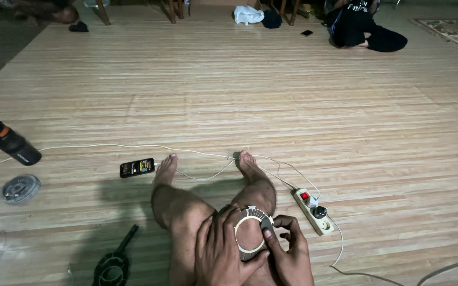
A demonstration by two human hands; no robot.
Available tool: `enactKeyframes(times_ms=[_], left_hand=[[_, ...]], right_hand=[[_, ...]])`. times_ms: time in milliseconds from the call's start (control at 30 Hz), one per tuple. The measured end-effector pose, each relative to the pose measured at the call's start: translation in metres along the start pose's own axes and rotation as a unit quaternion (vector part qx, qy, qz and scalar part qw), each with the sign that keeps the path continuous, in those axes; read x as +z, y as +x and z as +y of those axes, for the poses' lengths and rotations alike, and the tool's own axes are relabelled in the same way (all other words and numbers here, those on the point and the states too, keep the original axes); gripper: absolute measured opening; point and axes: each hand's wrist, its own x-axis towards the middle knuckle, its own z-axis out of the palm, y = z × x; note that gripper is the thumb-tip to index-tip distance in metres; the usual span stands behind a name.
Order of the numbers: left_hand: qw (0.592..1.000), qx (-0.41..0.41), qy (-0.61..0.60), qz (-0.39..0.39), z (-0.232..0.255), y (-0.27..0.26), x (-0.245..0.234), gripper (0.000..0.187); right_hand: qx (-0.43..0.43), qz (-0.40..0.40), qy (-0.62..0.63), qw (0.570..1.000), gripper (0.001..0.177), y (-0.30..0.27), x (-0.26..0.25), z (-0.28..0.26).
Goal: Filing the edges of a motorcycle clutch plate to smooth them while seated on the floor.
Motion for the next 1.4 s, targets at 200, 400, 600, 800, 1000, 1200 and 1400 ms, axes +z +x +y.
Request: enactKeyframes(times_ms=[200, 400, 600, 800, 1000, 1200, 1400], left_hand=[[0.999, 0.022, 0.021, -0.024, -0.001, 0.005, -0.007, 0.119], [1.0, 0.024, -0.003, -0.016, 0.0, 0.003, -0.012, 0.114], [0.999, 0.04, -0.029, -0.006, -0.003, 0.0, -0.014, 0.117], [0.999, 0.022, -0.046, 0.007, -0.004, -0.005, -0.007, 0.124], [1.0, 0.007, -0.021, 0.009, -0.004, -0.005, -0.001, 0.138], [0.999, 0.017, 0.006, -0.039, -0.005, 0.003, -0.003, 0.148], [0.999, 0.021, 0.035, -0.035, 0.0, 0.007, -0.004, 0.133]], right_hand=[[-0.01, -0.013, 0.011, 1.0, 0.016, 0.001, -0.001, 0.005], [-0.011, -0.008, 0.03, 0.999, 0.015, 0.002, 0.0, 0.006], [0.028, 0.001, 0.049, 0.998, 0.016, 0.001, 0.001, -0.019], [0.025, 0.0, 0.072, 0.997, 0.013, 0.001, 0.003, -0.025], [0.036, 0.001, 0.063, 0.997, 0.015, 0.004, 0.005, -0.038], [0.006, 0.004, 0.052, 0.999, 0.014, 0.007, 0.005, -0.039], [0.033, 0.011, 0.062, 0.997, 0.014, 0.007, 0.005, -0.036]])
